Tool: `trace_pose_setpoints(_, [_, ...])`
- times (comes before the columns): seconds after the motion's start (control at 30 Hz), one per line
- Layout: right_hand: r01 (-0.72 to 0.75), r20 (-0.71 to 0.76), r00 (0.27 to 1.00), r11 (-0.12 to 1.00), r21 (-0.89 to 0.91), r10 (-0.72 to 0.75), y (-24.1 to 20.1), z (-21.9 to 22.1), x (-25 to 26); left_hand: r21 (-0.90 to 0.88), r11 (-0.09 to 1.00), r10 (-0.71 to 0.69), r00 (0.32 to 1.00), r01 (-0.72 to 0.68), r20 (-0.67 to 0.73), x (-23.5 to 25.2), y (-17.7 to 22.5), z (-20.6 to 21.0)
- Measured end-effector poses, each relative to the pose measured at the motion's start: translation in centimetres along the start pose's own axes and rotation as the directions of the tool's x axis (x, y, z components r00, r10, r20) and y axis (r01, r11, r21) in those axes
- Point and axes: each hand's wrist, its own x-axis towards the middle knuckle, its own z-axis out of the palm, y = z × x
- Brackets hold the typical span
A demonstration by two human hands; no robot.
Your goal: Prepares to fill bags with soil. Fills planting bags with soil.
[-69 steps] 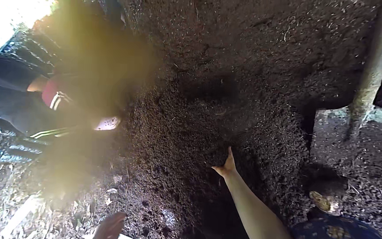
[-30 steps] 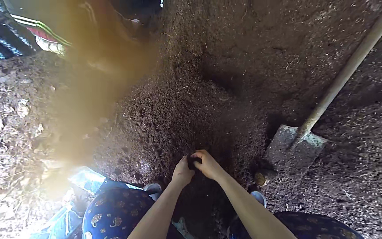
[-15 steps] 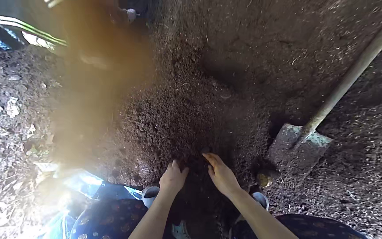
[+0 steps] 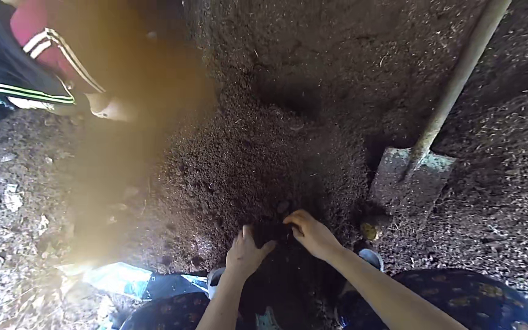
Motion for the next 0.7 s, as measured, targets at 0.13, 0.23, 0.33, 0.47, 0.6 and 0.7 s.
trace_pose_setpoints(0.13, [-0.15, 0.036, 0.989, 0.969, 0.196, 0.146, 2.3, 0.3, 0.7, 0.066, 0.933, 0.359, 0.914, -0.353, -0.189, 2.2, -0.5, 3.1])
trace_pose_setpoints(0.23, [-0.211, 0.168, 0.971, 0.936, 0.282, 0.168, 2.7, 1.9, 1.1, 0.097, 0.843, 0.532, 0.794, -0.529, -0.295, 4.2, -0.2, 6.1])
trace_pose_setpoints(0.33, [-0.265, 0.204, 0.959, 0.872, 0.412, 0.195, 2.6, 2.6, 1.1, 0.145, 0.749, 0.65, 0.676, -0.646, -0.346, 4.7, 0.9, 6.7])
trace_pose_setpoints(0.47, [-0.192, 0.075, 0.981, 0.892, 0.41, 0.176, 2.7, 0.8, 1.3, 0.071, 0.82, 0.549, 0.746, -0.567, -0.377, 3.4, 3.0, 3.7])
trace_pose_setpoints(0.6, [-0.011, 0.009, 1.0, 0.991, 0.134, 0.01, 1.4, 0.1, 0.5, -0.002, 0.997, 0.079, 0.952, -0.083, -0.295, 1.6, 2.1, -0.7])
trace_pose_setpoints(0.7, [0.104, 0.127, 0.987, 0.995, -0.01, -0.102, 0.5, 1.8, -0.5, -0.084, 0.98, -0.173, 0.982, 0.178, 0.073, 1.4, -0.3, 0.0])
